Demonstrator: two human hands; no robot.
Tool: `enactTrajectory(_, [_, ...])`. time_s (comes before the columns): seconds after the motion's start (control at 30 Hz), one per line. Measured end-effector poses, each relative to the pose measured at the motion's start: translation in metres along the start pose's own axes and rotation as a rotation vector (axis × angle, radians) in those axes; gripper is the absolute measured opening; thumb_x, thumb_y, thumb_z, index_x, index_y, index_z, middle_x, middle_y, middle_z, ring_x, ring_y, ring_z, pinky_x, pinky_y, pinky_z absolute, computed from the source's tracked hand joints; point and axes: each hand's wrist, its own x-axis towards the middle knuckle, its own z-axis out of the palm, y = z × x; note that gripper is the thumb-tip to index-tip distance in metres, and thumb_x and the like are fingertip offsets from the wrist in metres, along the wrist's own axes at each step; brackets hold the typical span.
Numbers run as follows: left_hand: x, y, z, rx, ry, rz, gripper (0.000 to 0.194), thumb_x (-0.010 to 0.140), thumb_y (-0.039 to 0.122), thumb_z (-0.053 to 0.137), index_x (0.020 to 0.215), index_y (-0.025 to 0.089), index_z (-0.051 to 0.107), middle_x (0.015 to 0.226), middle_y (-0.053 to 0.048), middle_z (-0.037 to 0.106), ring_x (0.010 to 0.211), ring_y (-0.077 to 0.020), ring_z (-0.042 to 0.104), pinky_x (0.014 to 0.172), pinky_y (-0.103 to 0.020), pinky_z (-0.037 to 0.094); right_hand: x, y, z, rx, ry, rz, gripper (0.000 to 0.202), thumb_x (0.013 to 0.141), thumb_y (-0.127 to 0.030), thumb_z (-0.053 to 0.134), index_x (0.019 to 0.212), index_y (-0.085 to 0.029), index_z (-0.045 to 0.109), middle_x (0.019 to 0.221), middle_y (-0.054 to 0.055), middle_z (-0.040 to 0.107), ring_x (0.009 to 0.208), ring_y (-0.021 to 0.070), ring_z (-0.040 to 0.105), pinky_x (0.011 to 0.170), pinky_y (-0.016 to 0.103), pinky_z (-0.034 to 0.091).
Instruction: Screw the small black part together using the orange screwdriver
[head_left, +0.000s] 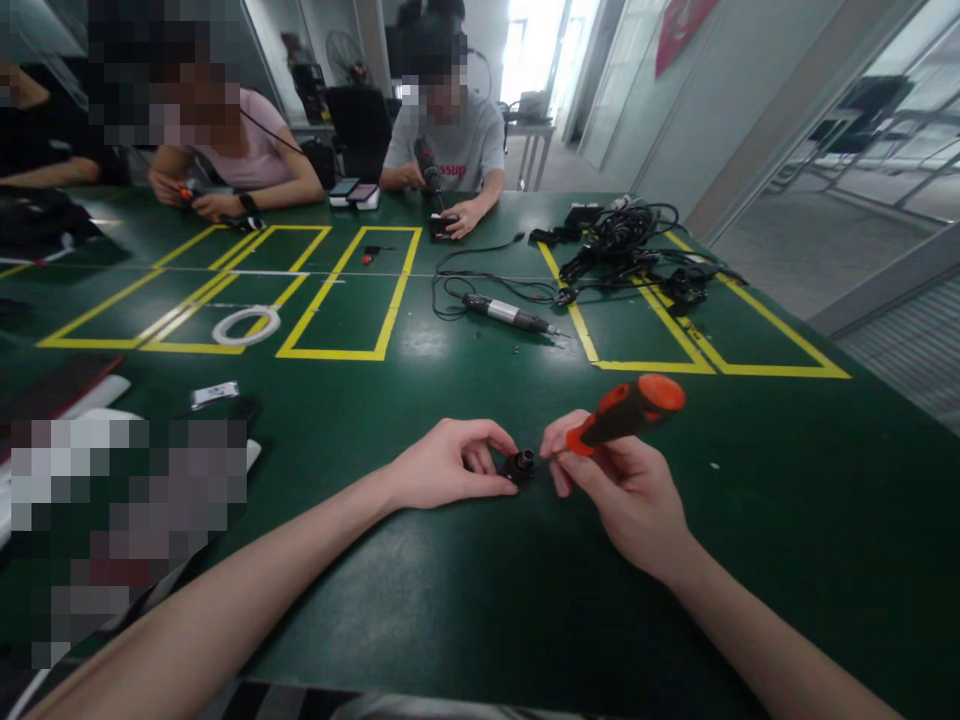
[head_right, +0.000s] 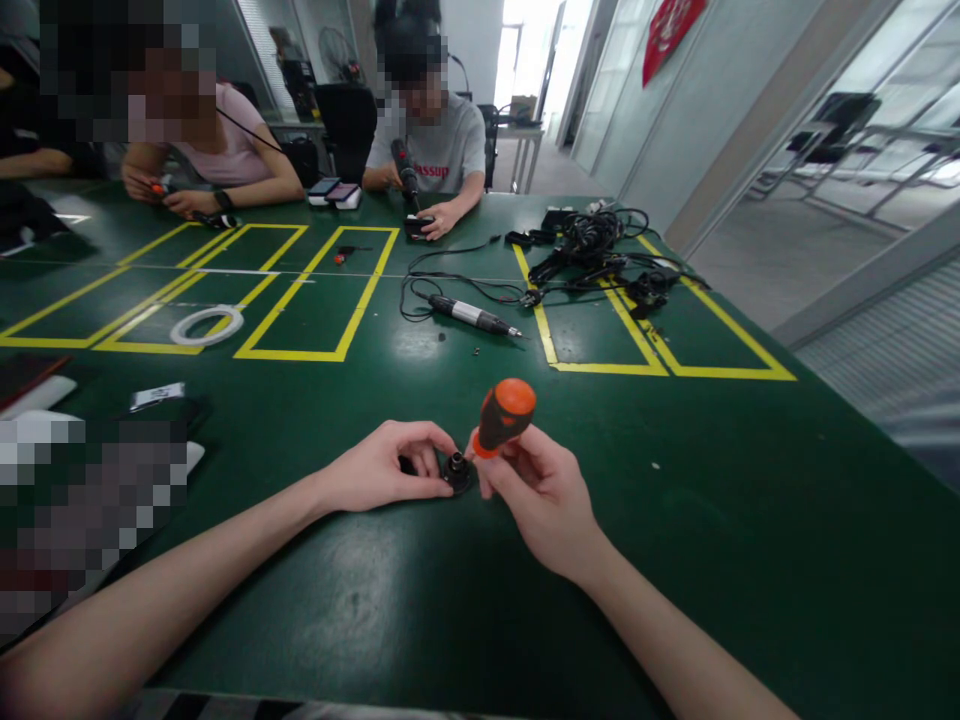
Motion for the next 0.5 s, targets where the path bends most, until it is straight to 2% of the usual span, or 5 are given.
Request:
enactTrajectory(0.13, [0.0003, -0.0005, 0.0005, -0.02, -0.006, 0.005, 0.036, 0.077, 0.03, 0.084, 0.106, 0.013, 0.07, 0.075, 0.0, 0.073, 0.068, -0.0118, 0.069, 0.068, -0.023, 0.054, -0.0014, 0.0013, -0.0008, 0.026, -0.036, -0.007, 0.033, 0.102, -0.05, 0.065, 0.09, -0.019, 0.07, 0.077, 0.004, 0.068, 0.056, 0.0142, 0.06, 0.055, 0.028, 0.054])
enactTrajectory(0.23, [0.0002, -0.0002, 0.0007, -0.017, -0.004, 0.002, 0.036, 0.076, 0.029, 0.084, 0.106, 0.013, 0.07, 0.074, 0.001, 0.072, 0.068, -0.0118, 0.068, 0.068, -0.023, 0.053, -0.0021, 0.0012, 0.0005, 0.055, -0.023, 0.001, 0.029, 0.098, -0.049, 0.07, 0.094, -0.02, 0.068, 0.082, 0.004, 0.069, 0.059, 0.0147, 0.062, 0.056, 0.029, 0.056])
enactTrajectory(0.4, [0.0001, 0.0015, 0.0004, -0.008, 0.002, 0.007, 0.033, 0.077, 0.026, 0.083, 0.103, 0.014, 0.069, 0.071, 0.003, 0.07, 0.066, -0.0107, 0.067, 0.066, -0.022, 0.052, 0.0001, -0.003, 0.0022, 0.051, 0.003, -0.028, 0.033, 0.093, -0.047, 0.077, 0.078, -0.02, 0.066, 0.077, 0.003, 0.067, 0.058, 0.0137, 0.06, 0.053, 0.026, 0.054])
enactTrajectory(0.5, [-0.0003, 0.0022, 0.0002, -0.002, 0.002, 0.003, 0.034, 0.076, 0.028, 0.084, 0.104, 0.014, 0.069, 0.072, 0.002, 0.07, 0.066, -0.011, 0.067, 0.066, -0.023, 0.052, 0.0013, -0.0047, 0.001, 0.034, 0.019, -0.055, 0.027, 0.09, -0.041, 0.081, 0.076, -0.02, 0.07, 0.077, 0.003, 0.067, 0.059, 0.014, 0.061, 0.053, 0.025, 0.054])
